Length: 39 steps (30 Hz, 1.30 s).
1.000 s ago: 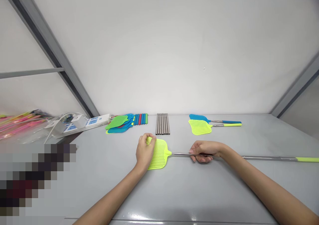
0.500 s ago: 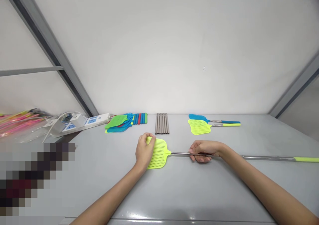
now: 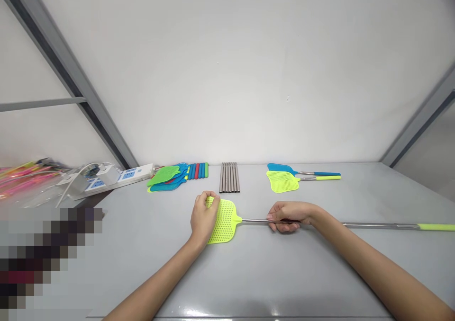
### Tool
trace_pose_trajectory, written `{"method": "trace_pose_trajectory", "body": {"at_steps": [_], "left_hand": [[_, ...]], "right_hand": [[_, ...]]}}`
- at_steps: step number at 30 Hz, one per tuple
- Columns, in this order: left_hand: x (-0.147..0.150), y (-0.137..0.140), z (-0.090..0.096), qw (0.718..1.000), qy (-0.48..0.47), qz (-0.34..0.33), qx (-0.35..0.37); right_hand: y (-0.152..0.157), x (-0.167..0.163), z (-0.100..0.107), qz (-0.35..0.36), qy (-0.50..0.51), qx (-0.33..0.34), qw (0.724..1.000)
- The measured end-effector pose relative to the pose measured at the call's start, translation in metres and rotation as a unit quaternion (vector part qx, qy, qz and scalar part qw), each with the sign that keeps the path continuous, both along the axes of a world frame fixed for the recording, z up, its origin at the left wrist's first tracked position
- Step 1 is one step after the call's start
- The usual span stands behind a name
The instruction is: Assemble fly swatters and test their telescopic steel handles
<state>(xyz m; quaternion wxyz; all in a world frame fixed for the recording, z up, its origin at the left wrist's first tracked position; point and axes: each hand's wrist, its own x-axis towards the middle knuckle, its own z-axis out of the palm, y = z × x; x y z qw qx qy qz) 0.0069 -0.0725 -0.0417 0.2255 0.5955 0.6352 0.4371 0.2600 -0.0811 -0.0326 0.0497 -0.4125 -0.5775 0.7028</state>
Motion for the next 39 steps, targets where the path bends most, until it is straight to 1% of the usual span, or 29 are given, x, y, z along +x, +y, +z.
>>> {"method": "trace_pose_trajectory", "body": {"at_steps": [19,24,28,33,37,39], "left_hand": [[0.002,0.000,0.002,1.000,0.012,0.001,-0.005],[0.002,-0.002,0.006,1.000,0.026,0.001,0.012],[0.003,-0.006,0.010,0.999,0.041,-0.001,0.036],[0.007,-0.012,0.012,0.994,0.093,-0.002,0.057],[0.006,-0.011,0.014,0.989,0.142,0.006,0.037],[0.003,-0.007,0.015,0.985,0.167,0.001,0.028]], "right_hand": [[0.000,-0.001,0.000,-0.005,-0.002,-0.008,1.000],[0.000,-0.003,-0.001,-0.014,-0.006,-0.016,1.000],[-0.003,-0.005,0.003,-0.014,-0.002,-0.032,0.999],[-0.004,-0.006,0.005,-0.012,-0.005,-0.046,0.999],[-0.003,-0.010,0.001,-0.022,-0.004,-0.040,0.999],[-0.004,-0.013,0.000,-0.030,-0.001,-0.032,0.999]]}}
